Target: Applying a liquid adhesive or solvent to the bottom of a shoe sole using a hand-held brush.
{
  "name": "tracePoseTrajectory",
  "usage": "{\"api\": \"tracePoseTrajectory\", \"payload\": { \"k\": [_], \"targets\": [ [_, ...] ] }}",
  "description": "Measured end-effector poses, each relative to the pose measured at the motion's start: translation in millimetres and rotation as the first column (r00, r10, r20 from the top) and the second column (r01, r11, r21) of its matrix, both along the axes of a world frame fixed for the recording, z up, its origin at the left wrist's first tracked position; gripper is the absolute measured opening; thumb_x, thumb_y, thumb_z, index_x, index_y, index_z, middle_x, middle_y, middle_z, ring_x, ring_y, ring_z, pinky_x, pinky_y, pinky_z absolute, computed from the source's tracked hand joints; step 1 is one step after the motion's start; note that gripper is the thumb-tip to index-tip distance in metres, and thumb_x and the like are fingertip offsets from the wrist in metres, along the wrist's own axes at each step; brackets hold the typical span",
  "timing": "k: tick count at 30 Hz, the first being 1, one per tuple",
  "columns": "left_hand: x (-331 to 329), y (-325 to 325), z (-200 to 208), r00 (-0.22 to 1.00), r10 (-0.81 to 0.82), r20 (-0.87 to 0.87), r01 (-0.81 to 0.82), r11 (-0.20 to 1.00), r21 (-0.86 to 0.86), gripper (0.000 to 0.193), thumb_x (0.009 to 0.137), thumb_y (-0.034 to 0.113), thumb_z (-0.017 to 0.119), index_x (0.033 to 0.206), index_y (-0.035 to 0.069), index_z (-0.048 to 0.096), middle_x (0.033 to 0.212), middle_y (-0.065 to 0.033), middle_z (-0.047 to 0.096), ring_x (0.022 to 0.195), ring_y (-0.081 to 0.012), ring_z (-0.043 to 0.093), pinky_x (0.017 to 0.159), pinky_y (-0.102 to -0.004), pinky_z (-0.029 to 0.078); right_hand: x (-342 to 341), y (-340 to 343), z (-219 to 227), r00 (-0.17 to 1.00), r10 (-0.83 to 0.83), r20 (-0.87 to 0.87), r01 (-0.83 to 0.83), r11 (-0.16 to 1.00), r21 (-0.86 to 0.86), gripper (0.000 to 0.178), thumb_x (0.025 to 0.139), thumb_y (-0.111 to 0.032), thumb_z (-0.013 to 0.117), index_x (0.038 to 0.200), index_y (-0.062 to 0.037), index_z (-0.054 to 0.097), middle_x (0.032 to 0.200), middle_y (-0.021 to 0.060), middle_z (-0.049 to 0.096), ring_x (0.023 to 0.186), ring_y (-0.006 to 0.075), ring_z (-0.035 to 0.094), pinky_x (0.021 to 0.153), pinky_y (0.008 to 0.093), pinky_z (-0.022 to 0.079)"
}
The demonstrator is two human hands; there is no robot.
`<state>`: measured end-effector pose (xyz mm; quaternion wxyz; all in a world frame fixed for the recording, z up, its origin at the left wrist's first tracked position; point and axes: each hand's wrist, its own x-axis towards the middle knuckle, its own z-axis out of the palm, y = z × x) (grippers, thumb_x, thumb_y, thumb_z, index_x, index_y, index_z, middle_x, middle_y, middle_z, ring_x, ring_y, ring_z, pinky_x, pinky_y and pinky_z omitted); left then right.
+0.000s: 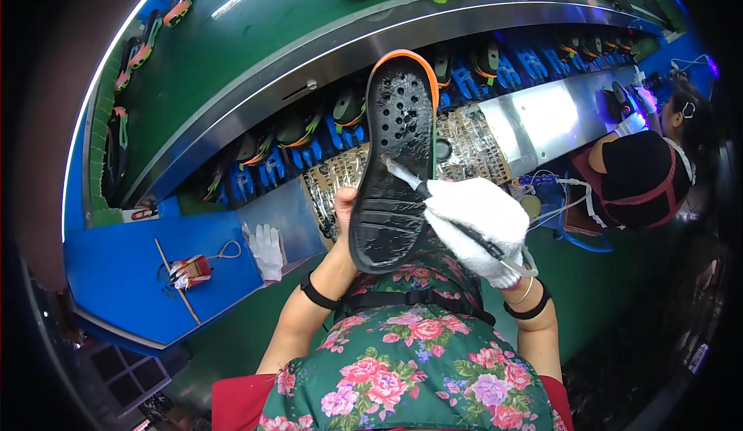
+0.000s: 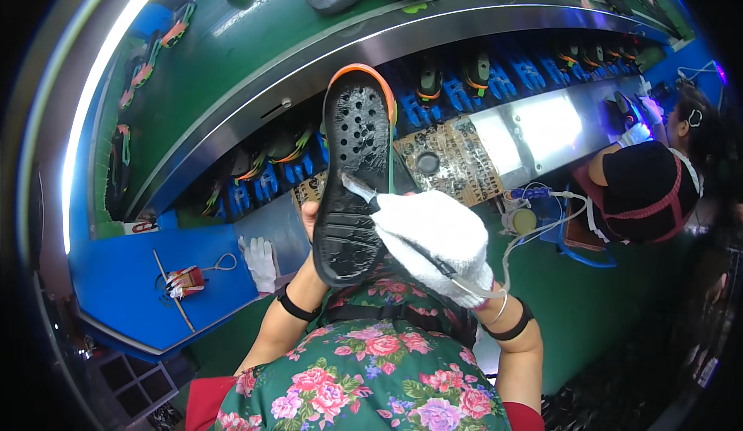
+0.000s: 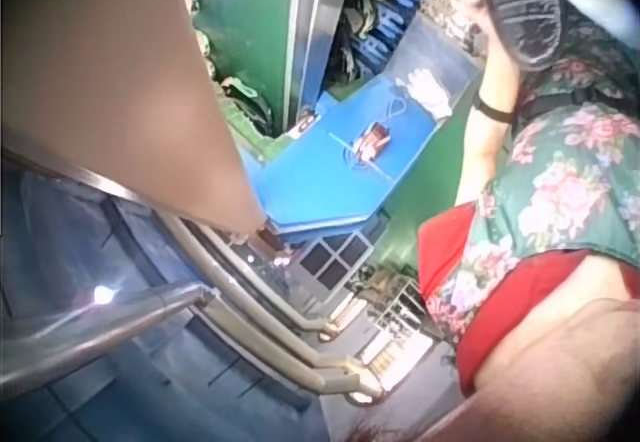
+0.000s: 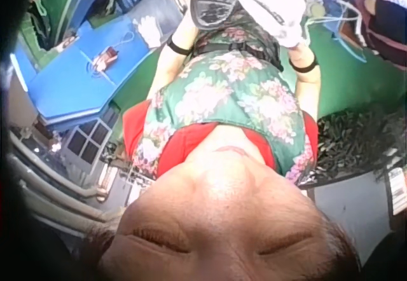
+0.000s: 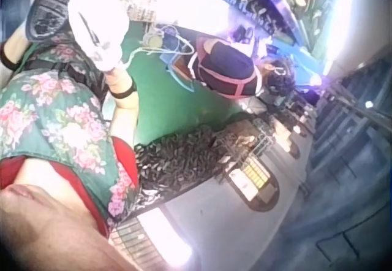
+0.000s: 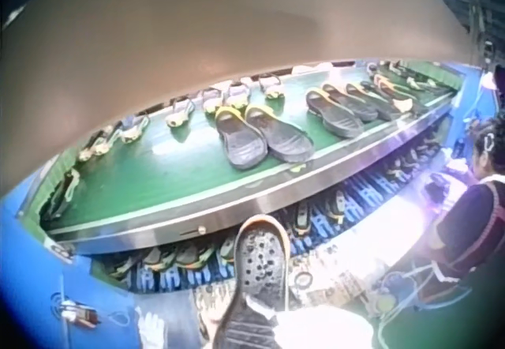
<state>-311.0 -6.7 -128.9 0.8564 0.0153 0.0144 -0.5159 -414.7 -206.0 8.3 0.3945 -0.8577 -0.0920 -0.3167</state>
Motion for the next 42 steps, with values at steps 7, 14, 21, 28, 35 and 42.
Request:
{"api": "tracePoseTrajectory", "payload": {
  "k": [7, 14, 21, 28, 35, 42],
  "targets": [
    [-25, -28, 19, 0.991, -0.021, -0.135, 0.012, 0.998, -0.069, 0.088, 0.095, 0.072, 0.05, 0.159, 0.011, 0.036, 0.156, -0.0166, 0.048, 0.141, -0.0361, 0.049, 0.119, -0.0569, 0.037, 16, -2, 20, 0.998, -0.043, 0.055, 0.047, 0.996, -0.074, 0.024, 0.075, 0.003, 0.082, 0.098, -0.0012, 0.078, 0.101, 0.0172, 0.077, 0.09, 0.0304, 0.075, 0.081, 0.0375, 0.059],
    [-43, -16, 2, 0.999, -0.021, -0.047, 0.028, 0.989, 0.146, 0.075, 0.098, 0.062, 0.054, 0.152, 0.01, 0.046, 0.145, -0.0156, 0.058, 0.129, -0.0329, 0.061, 0.114, -0.0519, 0.046, 16, 10, 15, 0.999, -0.038, 0.025, 0.043, 0.971, -0.234, 0.033, 0.078, 0.003, 0.078, 0.111, -0.0022, 0.076, 0.113, 0.0153, 0.076, 0.1, 0.0299, 0.073, 0.084, 0.039, 0.057],
    [-35, -17, -6, 0.998, 0.056, 0.008, -0.057, 0.984, 0.172, 0.074, 0.1, 0.063, 0.048, 0.154, 0.013, 0.043, 0.147, -0.0163, 0.056, 0.131, -0.0325, 0.059, 0.114, -0.0519, 0.046, 17, 6, 3, 0.996, -0.054, 0.065, 0.052, 0.998, 0.034, 0.032, 0.077, 0.002, 0.08, 0.108, -0.0033, 0.077, 0.11, 0.0143, 0.076, 0.096, 0.0291, 0.073, 0.083, 0.039, 0.057],
    [-23, -27, 19, 0.983, -0.037, 0.179, -0.021, 0.95, 0.312, 0.106, 0.089, 0.08, 0.048, 0.162, 0.007, 0.026, 0.167, -0.017, 0.028, 0.152, -0.0374, 0.032, 0.123, -0.0556, 0.029, 13, 13, -4, 0.995, 0.094, -0.021, -0.089, 0.982, 0.169, 0.028, 0.077, 0.003, 0.081, 0.104, -0.0053, 0.078, 0.106, 0.0153, 0.077, 0.094, 0.0286, 0.074, 0.084, 0.0373, 0.058],
    [-2, -21, 3, 0.985, -0.011, 0.17, -0.046, 0.944, 0.327, 0.103, 0.088, 0.082, 0.05, 0.162, 0.015, 0.026, 0.16, -0.0186, 0.039, 0.139, -0.0448, 0.048, 0.112, -0.0589, 0.045, 17, 30, -24, 0.999, 0.045, 0.01, -0.045, 0.999, 0.021, 0.029, 0.078, 0.0, 0.081, 0.107, -0.0068, 0.078, 0.106, 0.0141, 0.077, 0.098, 0.0286, 0.074, 0.087, 0.0377, 0.057],
    [7, -45, 42, 0.962, 0.218, 0.165, -0.224, 0.974, 0.016, 0.102, 0.09, 0.086, 0.039, 0.161, 0.013, 0.028, 0.158, -0.009, 0.042, 0.133, -0.0488, 0.051, 0.108, -0.0661, 0.047, 20, 28, -26, 0.998, 0.046, 0.038, -0.048, 0.996, 0.069, 0.027, 0.079, 0.001, 0.078, 0.105, -0.0027, 0.077, 0.109, 0.0163, 0.076, 0.097, 0.0306, 0.074, 0.088, 0.0392, 0.057]
  ]
}}
